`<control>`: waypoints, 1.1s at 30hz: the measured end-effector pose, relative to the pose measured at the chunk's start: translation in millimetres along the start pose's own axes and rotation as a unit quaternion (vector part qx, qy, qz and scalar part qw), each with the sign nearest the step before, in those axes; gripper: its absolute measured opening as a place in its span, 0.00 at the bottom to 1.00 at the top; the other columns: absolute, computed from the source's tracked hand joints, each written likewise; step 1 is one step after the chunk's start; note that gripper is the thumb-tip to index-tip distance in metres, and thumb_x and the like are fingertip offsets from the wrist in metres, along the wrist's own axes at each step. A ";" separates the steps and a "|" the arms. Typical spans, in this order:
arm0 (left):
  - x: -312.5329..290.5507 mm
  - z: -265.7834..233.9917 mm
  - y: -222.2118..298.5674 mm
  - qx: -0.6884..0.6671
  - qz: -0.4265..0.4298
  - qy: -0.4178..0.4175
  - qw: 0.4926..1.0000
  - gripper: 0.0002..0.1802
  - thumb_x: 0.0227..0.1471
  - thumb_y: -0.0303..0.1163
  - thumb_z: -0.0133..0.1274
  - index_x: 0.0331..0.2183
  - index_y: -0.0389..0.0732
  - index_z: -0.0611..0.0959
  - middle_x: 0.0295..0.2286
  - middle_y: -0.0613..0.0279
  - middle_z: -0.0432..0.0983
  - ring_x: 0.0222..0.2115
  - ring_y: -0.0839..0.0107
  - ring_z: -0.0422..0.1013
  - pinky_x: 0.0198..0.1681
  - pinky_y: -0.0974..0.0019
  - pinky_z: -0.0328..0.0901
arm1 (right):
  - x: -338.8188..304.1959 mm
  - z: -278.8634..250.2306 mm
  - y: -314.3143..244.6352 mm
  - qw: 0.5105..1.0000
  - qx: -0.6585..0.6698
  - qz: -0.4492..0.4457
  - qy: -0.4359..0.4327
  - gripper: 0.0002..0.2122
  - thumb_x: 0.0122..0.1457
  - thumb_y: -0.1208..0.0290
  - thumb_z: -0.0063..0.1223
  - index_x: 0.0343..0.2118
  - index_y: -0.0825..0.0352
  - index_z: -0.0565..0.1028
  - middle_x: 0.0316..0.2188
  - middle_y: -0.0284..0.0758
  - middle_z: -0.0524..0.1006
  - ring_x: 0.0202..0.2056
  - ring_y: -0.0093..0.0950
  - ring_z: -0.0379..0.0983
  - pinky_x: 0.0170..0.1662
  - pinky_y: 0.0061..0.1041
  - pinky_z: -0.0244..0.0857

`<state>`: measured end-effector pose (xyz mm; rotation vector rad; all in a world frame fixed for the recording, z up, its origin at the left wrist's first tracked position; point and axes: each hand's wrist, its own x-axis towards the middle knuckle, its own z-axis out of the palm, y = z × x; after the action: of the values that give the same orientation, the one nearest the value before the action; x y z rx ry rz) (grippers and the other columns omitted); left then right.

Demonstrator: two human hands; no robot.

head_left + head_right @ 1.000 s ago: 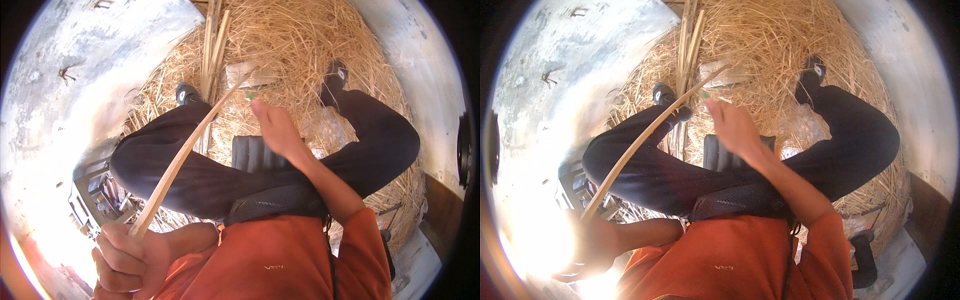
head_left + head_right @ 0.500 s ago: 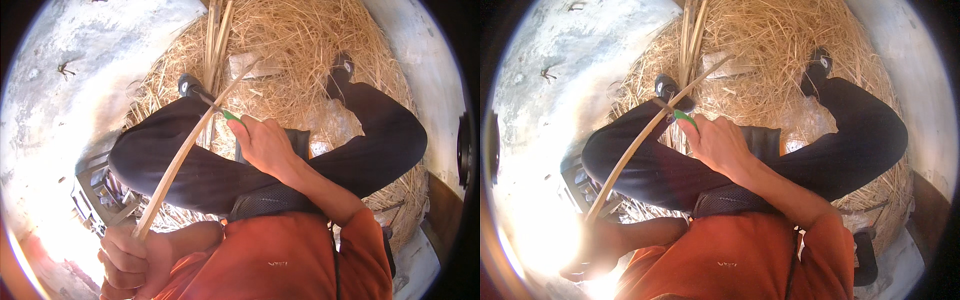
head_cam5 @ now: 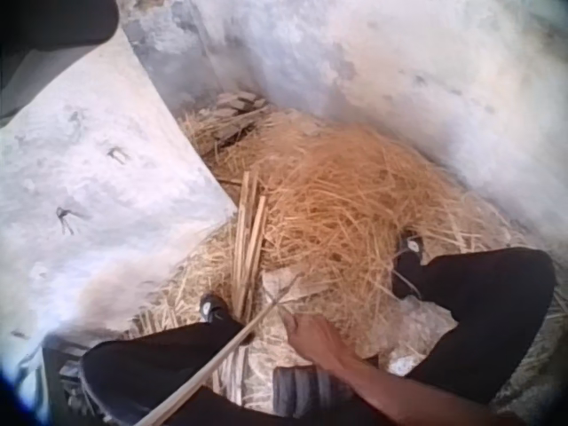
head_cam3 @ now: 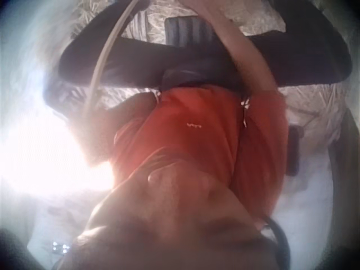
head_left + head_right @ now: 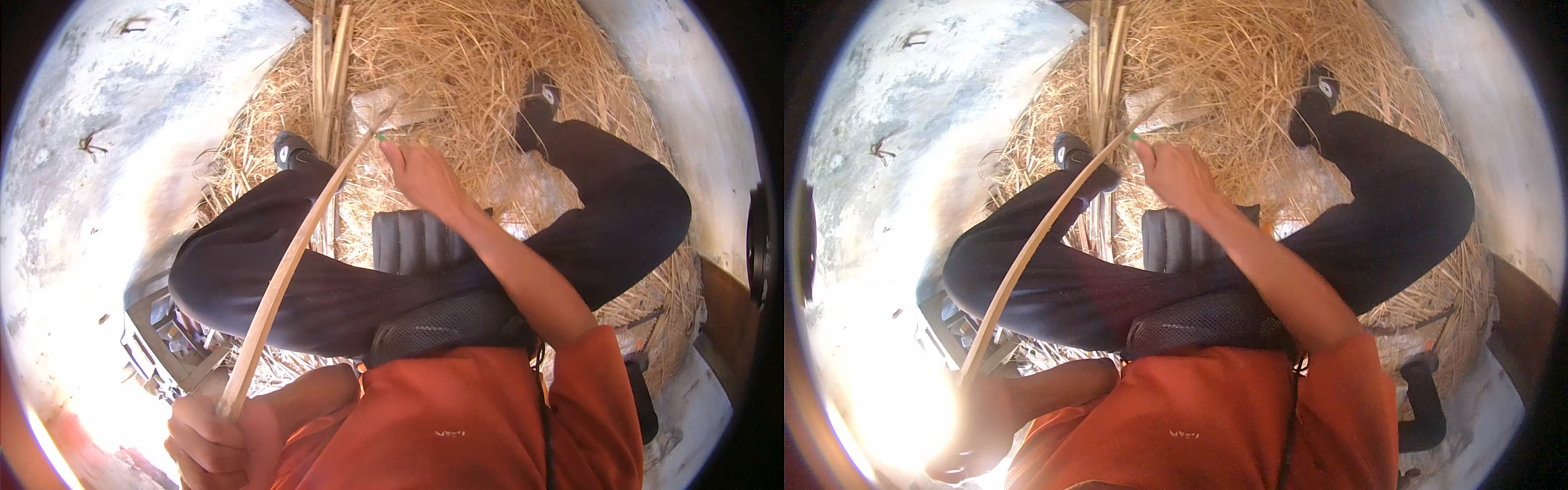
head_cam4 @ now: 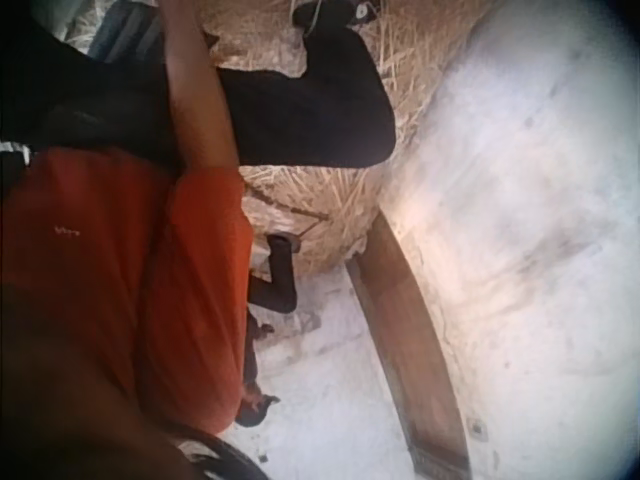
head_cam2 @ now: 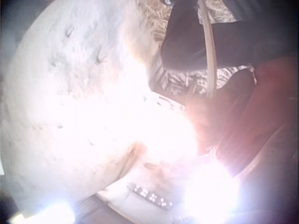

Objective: The person scrapes a piece of bamboo using a knife while sitting on a stool in a room filled with straw.

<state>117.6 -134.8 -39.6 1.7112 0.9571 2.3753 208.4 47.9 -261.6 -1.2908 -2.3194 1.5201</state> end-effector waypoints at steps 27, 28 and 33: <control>13.8 26.1 15.3 0.106 -0.020 0.281 0.954 0.25 0.59 0.44 0.32 0.12 0.49 0.54 0.09 0.73 0.45 0.11 0.80 0.39 0.16 0.72 0.38 | -19.5 -17.3 -19.6 0.991 0.123 -0.045 -0.033 0.26 0.66 0.50 0.29 0.23 0.68 0.68 0.10 0.32 0.62 0.14 0.27 0.59 0.21 0.34 0.57; 16.4 29.9 13.2 0.128 -0.016 0.312 0.941 0.25 0.59 0.44 0.33 0.12 0.49 0.54 0.09 0.73 0.44 0.11 0.79 0.38 0.17 0.71 0.38 | -33.1 -14.4 -31.1 0.992 0.111 -0.056 -0.028 0.26 0.67 0.51 0.29 0.23 0.69 0.69 0.11 0.36 0.64 0.16 0.31 0.61 0.24 0.36 0.58; 24.1 46.2 4.4 0.196 0.000 0.379 0.904 0.24 0.58 0.42 0.36 0.13 0.50 0.53 0.10 0.73 0.41 0.13 0.79 0.36 0.19 0.70 0.38 | -39.4 -4.8 -34.4 0.988 0.063 -0.140 0.001 0.26 0.67 0.55 0.31 0.25 0.74 0.72 0.16 0.52 0.71 0.19 0.46 0.67 0.29 0.44 0.61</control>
<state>150.1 -108.3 -8.4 0.7793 1.6039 3.0603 215.3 19.4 -218.1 -0.8922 -2.2456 1.5404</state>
